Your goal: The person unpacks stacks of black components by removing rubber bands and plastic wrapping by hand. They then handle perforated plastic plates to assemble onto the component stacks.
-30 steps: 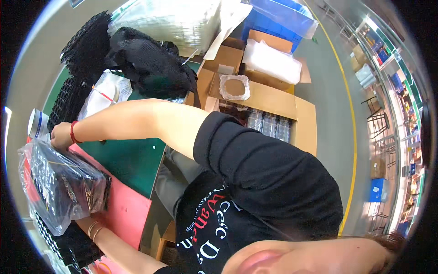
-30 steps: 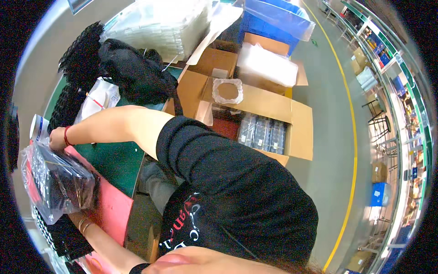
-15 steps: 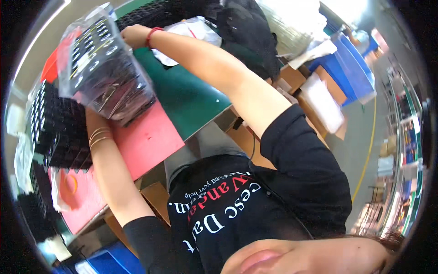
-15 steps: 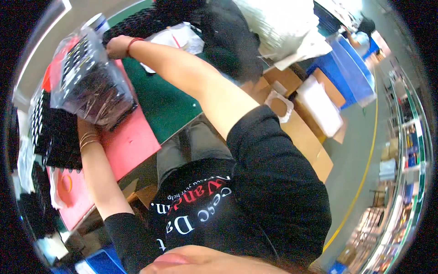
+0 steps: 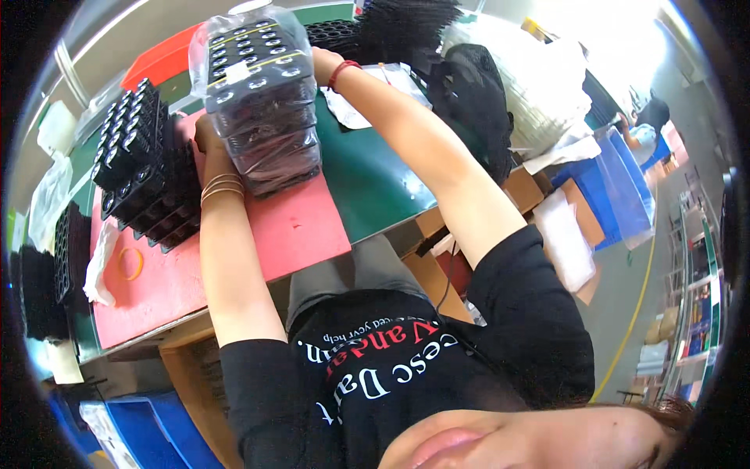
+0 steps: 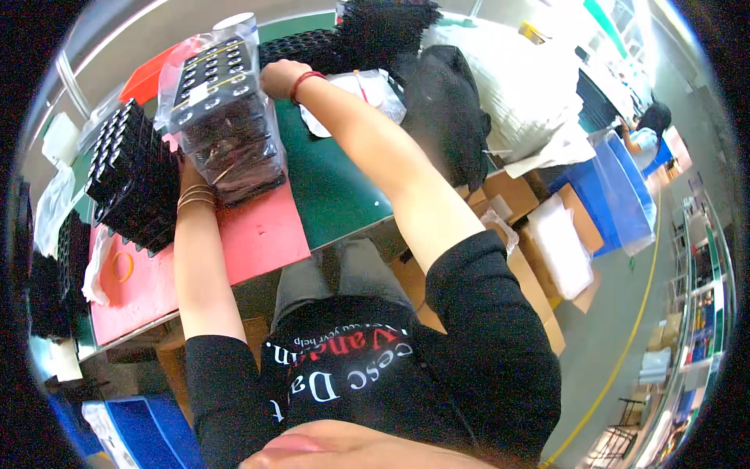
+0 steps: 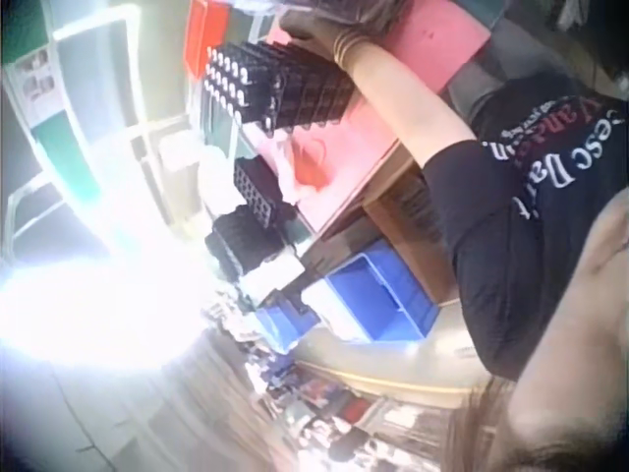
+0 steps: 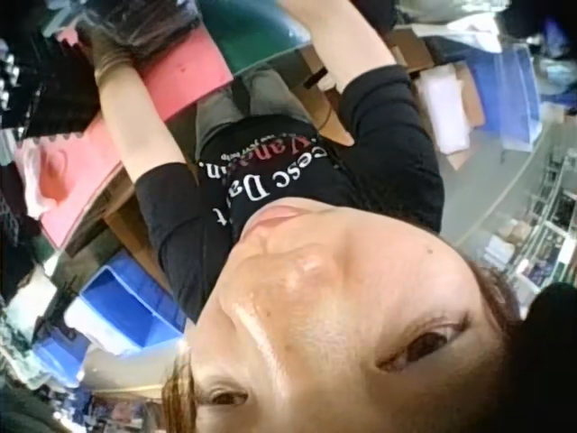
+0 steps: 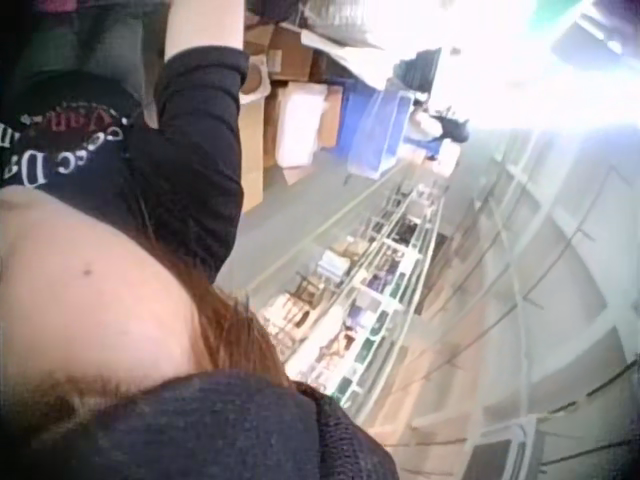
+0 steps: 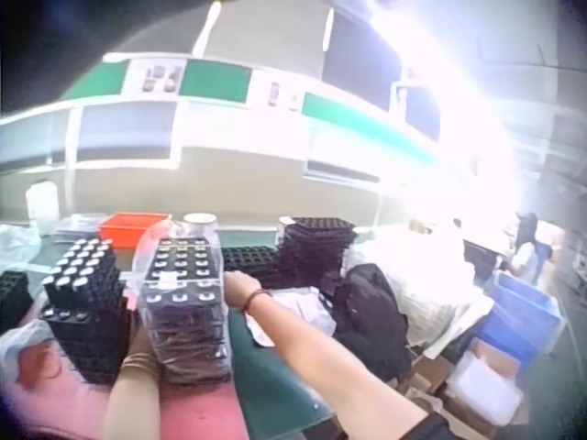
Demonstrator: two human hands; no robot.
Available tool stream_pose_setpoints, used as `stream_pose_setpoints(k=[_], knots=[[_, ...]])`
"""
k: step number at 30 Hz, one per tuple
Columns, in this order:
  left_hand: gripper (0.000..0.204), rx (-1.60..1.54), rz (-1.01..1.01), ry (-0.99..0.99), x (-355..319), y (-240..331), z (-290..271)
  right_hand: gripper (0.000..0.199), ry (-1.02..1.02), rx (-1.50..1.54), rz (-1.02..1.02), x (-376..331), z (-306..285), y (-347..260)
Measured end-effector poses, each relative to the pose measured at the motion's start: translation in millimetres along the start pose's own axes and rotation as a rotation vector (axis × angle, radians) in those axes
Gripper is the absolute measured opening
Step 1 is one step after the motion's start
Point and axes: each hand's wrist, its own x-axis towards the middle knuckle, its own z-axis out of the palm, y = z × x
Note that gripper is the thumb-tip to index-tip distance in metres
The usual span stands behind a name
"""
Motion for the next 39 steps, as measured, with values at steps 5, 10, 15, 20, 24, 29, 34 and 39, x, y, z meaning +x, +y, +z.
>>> stream_pose_setpoints(k=[5,10,15,20,24,29,34,39], knots=[[0.029,-0.039,0.026,0.202,-6,0,1,0.030,-0.130,-0.073,0.165,25,30,16],[0.031,-0.129,0.097,0.198,19,0,25,0.028,-0.043,-0.194,-0.358,35,46,50],[0.040,-0.768,0.090,-0.053,24,-29,5,0.038,-0.263,0.730,0.029,19,45,4],[0.044,-0.593,0.016,0.122,23,-20,16,0.037,-0.193,0.853,0.255,4,24,-8],[0.048,-0.167,-0.026,0.174,30,-12,34,0.033,-0.108,0.966,0.224,6,30,18],[0.035,0.135,-0.043,0.217,73,-40,47,0.035,-0.091,1.003,0.029,22,48,38],[0.027,0.284,0.008,0.176,87,-88,30,0.035,-0.063,1.074,0.043,17,56,2],[0.027,-0.073,0.106,0.087,67,-35,66,0.034,0.256,0.535,-0.052,5,60,59]])
